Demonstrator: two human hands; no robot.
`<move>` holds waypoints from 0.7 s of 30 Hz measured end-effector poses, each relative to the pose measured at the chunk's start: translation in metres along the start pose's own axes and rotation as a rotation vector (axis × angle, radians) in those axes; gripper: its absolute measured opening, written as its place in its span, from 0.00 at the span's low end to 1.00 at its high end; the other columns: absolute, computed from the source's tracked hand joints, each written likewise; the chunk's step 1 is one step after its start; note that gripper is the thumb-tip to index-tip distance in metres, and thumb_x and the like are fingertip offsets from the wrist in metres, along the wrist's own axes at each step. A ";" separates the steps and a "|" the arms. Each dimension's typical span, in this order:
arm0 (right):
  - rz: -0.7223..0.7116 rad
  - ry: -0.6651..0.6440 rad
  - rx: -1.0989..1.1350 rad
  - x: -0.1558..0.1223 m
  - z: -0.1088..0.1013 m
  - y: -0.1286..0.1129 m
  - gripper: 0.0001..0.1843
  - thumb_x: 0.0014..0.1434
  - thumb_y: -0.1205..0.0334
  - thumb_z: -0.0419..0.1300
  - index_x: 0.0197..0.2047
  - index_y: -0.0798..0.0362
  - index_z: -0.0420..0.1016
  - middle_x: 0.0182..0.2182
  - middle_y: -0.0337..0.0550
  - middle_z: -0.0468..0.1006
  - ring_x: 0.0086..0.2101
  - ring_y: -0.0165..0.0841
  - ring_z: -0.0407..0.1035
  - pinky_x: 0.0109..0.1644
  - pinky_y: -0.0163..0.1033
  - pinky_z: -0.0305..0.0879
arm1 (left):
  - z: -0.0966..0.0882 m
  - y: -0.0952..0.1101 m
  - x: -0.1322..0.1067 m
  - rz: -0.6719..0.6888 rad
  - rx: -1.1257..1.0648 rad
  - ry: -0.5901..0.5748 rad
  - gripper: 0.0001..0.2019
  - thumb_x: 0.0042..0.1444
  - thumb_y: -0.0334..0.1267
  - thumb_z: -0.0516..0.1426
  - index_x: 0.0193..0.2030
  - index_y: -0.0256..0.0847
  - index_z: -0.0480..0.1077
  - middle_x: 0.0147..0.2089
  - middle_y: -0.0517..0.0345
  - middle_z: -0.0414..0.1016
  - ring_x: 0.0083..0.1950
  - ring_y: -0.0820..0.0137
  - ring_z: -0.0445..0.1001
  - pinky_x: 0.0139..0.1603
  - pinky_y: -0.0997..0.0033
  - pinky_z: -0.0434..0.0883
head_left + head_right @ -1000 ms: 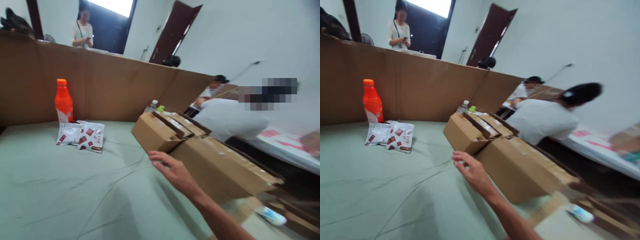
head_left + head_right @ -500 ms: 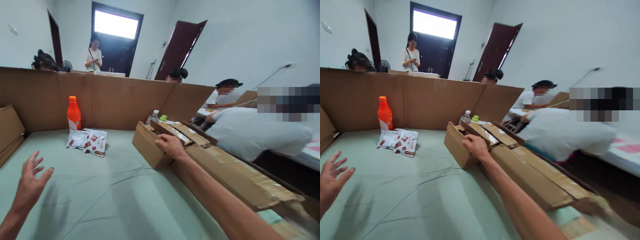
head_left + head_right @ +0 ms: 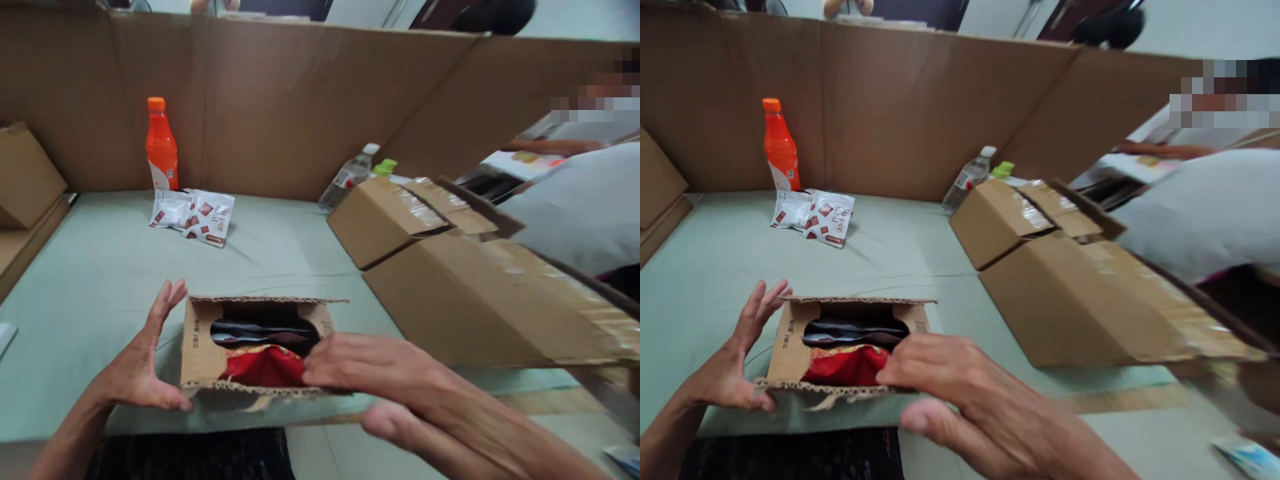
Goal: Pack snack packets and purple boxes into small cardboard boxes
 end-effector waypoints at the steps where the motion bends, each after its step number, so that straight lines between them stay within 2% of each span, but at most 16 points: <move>1: 0.017 -0.021 0.036 0.004 0.000 0.000 0.28 0.75 0.45 0.43 0.50 0.45 0.83 0.42 0.48 0.86 0.44 0.38 0.80 0.46 0.39 0.78 | 0.005 0.001 -0.003 -0.007 -0.002 0.006 0.66 0.47 0.64 0.69 0.77 0.64 0.24 0.82 0.46 0.35 0.79 0.38 0.41 0.74 0.27 0.45; 4: -0.001 -0.123 0.173 0.013 -0.003 -0.004 0.25 0.75 0.49 0.45 0.52 0.46 0.83 0.43 0.44 0.86 0.46 0.34 0.81 0.51 0.34 0.77 | 0.017 0.002 -0.007 -0.008 0.015 0.048 0.66 0.49 0.55 0.72 0.77 0.63 0.24 0.81 0.46 0.38 0.79 0.38 0.44 0.74 0.29 0.50; 7: -0.067 -0.233 0.267 0.019 -0.007 -0.012 0.19 0.75 0.55 0.50 0.53 0.45 0.82 0.44 0.43 0.86 0.47 0.32 0.80 0.53 0.33 0.76 | 0.023 0.001 -0.007 0.020 0.018 0.073 0.66 0.48 0.53 0.73 0.78 0.61 0.26 0.80 0.45 0.43 0.78 0.37 0.47 0.74 0.30 0.52; 10: -0.042 -0.181 0.049 0.026 -0.006 -0.007 0.17 0.72 0.60 0.55 0.58 0.44 0.79 0.53 0.46 0.83 0.55 0.37 0.77 0.57 0.40 0.75 | 0.022 -0.001 -0.005 0.043 0.000 0.085 0.66 0.47 0.51 0.74 0.79 0.61 0.28 0.80 0.46 0.45 0.77 0.37 0.50 0.74 0.32 0.54; 12: 0.010 -0.176 -0.186 0.032 0.006 0.004 0.21 0.66 0.63 0.60 0.62 0.51 0.76 0.58 0.54 0.79 0.56 0.45 0.75 0.56 0.48 0.76 | 0.021 -0.004 -0.005 0.044 -0.020 0.096 0.66 0.46 0.50 0.74 0.79 0.62 0.30 0.80 0.48 0.45 0.77 0.37 0.51 0.74 0.34 0.56; 13: 0.041 -0.213 -0.277 0.036 0.016 0.011 0.23 0.63 0.64 0.63 0.61 0.55 0.76 0.56 0.57 0.80 0.54 0.47 0.76 0.54 0.49 0.77 | 0.022 -0.007 -0.005 0.039 -0.030 0.099 0.66 0.46 0.50 0.75 0.79 0.62 0.30 0.80 0.48 0.44 0.77 0.37 0.50 0.74 0.34 0.55; 15: 0.091 -0.321 -0.396 0.044 0.040 0.024 0.16 0.59 0.69 0.64 0.50 0.59 0.81 0.45 0.58 0.84 0.42 0.46 0.80 0.44 0.46 0.78 | 0.024 -0.013 -0.006 0.002 -0.047 0.080 0.68 0.45 0.50 0.75 0.79 0.60 0.28 0.81 0.47 0.41 0.78 0.37 0.47 0.75 0.34 0.53; 17: 0.109 -0.388 -0.459 0.054 0.059 0.033 0.09 0.57 0.75 0.61 0.37 0.57 0.82 0.35 0.52 0.85 0.33 0.41 0.79 0.36 0.41 0.74 | 0.028 -0.021 -0.009 -0.051 -0.049 0.052 0.69 0.46 0.51 0.74 0.78 0.58 0.24 0.82 0.44 0.37 0.78 0.36 0.44 0.75 0.32 0.51; 19: 0.103 -0.394 -0.480 0.060 0.066 0.036 0.12 0.56 0.79 0.58 0.29 0.55 0.80 0.28 0.48 0.83 0.26 0.37 0.76 0.30 0.38 0.68 | 0.030 -0.027 -0.011 -0.087 -0.032 0.045 0.69 0.47 0.51 0.74 0.78 0.56 0.23 0.82 0.42 0.35 0.79 0.36 0.43 0.74 0.31 0.51; 21: 0.075 -0.354 -0.423 0.060 0.058 0.033 0.15 0.55 0.79 0.56 0.26 0.53 0.77 0.25 0.44 0.82 0.23 0.35 0.74 0.28 0.37 0.65 | 0.032 -0.029 -0.011 -0.085 -0.010 0.038 0.70 0.46 0.52 0.74 0.79 0.52 0.25 0.82 0.41 0.35 0.79 0.35 0.42 0.75 0.33 0.50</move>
Point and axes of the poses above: each hand's wrist, its own x-axis towards the middle knuckle, its own z-axis out of the palm, y = z × x, the point moved 4 cm from there along x, towards the middle knuckle
